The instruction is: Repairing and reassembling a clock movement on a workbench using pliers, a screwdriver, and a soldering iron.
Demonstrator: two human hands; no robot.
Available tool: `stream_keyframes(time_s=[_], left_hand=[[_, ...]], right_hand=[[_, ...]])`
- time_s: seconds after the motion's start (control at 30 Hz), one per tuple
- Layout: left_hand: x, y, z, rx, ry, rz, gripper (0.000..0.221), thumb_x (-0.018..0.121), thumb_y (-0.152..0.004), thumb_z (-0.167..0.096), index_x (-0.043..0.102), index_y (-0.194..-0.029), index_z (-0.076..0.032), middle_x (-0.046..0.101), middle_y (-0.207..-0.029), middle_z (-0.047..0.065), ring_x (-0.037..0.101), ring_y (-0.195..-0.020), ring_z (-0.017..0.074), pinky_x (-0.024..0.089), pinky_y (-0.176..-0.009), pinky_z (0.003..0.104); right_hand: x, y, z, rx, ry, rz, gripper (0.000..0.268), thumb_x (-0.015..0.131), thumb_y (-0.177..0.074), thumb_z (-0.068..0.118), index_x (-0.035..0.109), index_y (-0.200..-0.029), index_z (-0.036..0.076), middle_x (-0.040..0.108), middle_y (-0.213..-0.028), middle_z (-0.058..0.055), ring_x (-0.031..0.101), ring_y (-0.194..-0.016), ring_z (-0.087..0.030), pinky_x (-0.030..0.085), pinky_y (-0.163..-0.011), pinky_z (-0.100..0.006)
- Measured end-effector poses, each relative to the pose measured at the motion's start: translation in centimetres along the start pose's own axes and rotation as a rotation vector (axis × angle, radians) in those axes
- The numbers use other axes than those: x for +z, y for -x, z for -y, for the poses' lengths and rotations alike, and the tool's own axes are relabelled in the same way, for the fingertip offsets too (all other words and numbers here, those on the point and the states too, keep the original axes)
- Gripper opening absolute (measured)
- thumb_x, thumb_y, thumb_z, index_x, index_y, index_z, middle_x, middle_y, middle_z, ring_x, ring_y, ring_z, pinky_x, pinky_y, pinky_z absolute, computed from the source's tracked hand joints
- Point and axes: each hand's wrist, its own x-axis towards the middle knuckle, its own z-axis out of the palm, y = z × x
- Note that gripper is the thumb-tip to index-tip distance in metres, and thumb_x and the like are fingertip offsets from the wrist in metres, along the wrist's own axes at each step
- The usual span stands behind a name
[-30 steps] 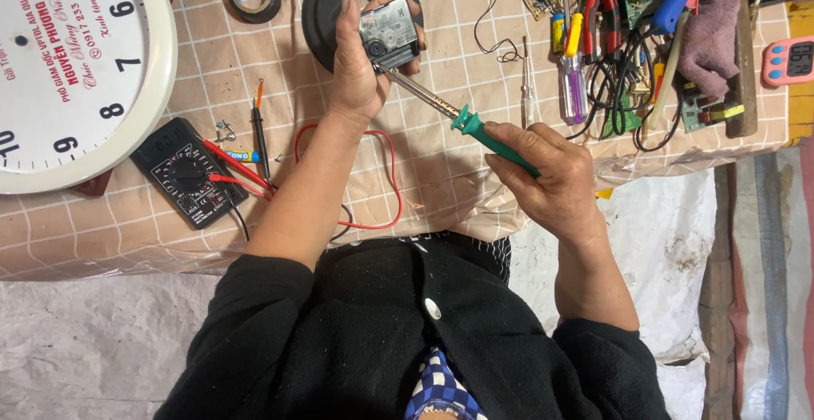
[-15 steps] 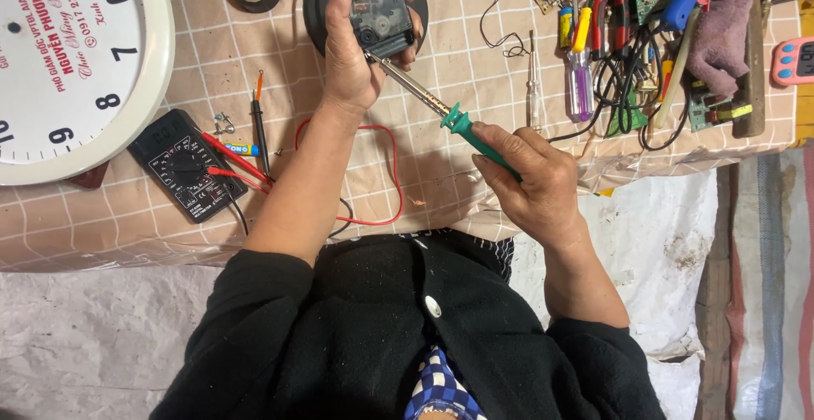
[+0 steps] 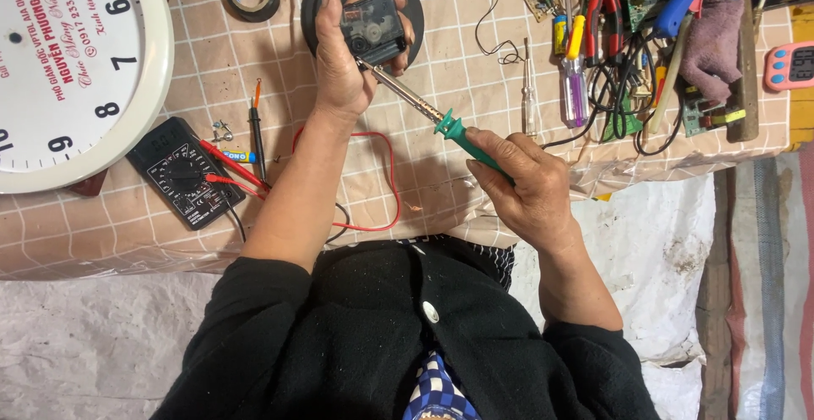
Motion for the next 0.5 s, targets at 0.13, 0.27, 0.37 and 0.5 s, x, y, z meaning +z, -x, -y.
stream_keyframes(time_s=[0.13, 0.27, 0.37, 0.5], left_hand=[[0.0, -0.4, 0.7, -0.048, 0.008, -0.116, 0.071, 0.043, -0.088, -0.071, 0.066, -0.104, -0.005, 0.069, -0.080, 0.014, 0.061, -0.055, 0.0239, 0.044, -0.049, 0.033], [-0.2, -0.8, 1.1, -0.117, -0.017, -0.325, 0.076, 0.041, -0.078, -0.076, 0.067, -0.104, -0.009, 0.071, -0.079, 0.011, 0.059, -0.055, 0.0236, 0.043, -0.049, 0.035], [-0.5, -0.8, 1.0, -0.121, -0.040, -0.320, 0.073, 0.039, -0.079, -0.074, 0.067, -0.102, -0.011, 0.071, -0.080, 0.010, 0.062, -0.059, 0.0238, 0.043, -0.051, 0.036], [-0.6, -0.8, 1.1, -0.117, -0.043, -0.331, 0.073, 0.040, -0.079, -0.073, 0.068, -0.102, -0.010, 0.071, -0.080, 0.011, 0.062, -0.058, 0.0247, 0.045, -0.050, 0.036]], right_hand=[[-0.9, 0.4, -0.2, 0.035, 0.000, -0.007, 0.036, 0.076, -0.100, 0.010, 0.067, -0.135, 0.010, 0.056, -0.084, -0.005, 0.050, -0.063, -0.018, 0.043, -0.061, -0.030], [-4.1, 1.4, -1.4, 0.054, -0.180, -0.078, 0.040, 0.074, -0.097, -0.003, 0.064, -0.135, 0.002, 0.072, -0.102, -0.011, 0.064, -0.085, -0.019, 0.055, -0.080, -0.030], [-7.3, 1.4, -2.5, 0.094, 0.044, -0.222, 0.033, 0.069, -0.102, -0.011, 0.064, -0.135, -0.008, 0.070, -0.124, -0.029, 0.072, -0.108, -0.035, 0.063, -0.096, -0.039], [-9.9, 2.7, -8.6, 0.180, 0.466, -0.347, 0.026, 0.076, -0.109, -0.001, 0.076, -0.135, 0.000, 0.076, -0.101, -0.014, 0.062, -0.080, -0.021, 0.048, -0.064, -0.035]])
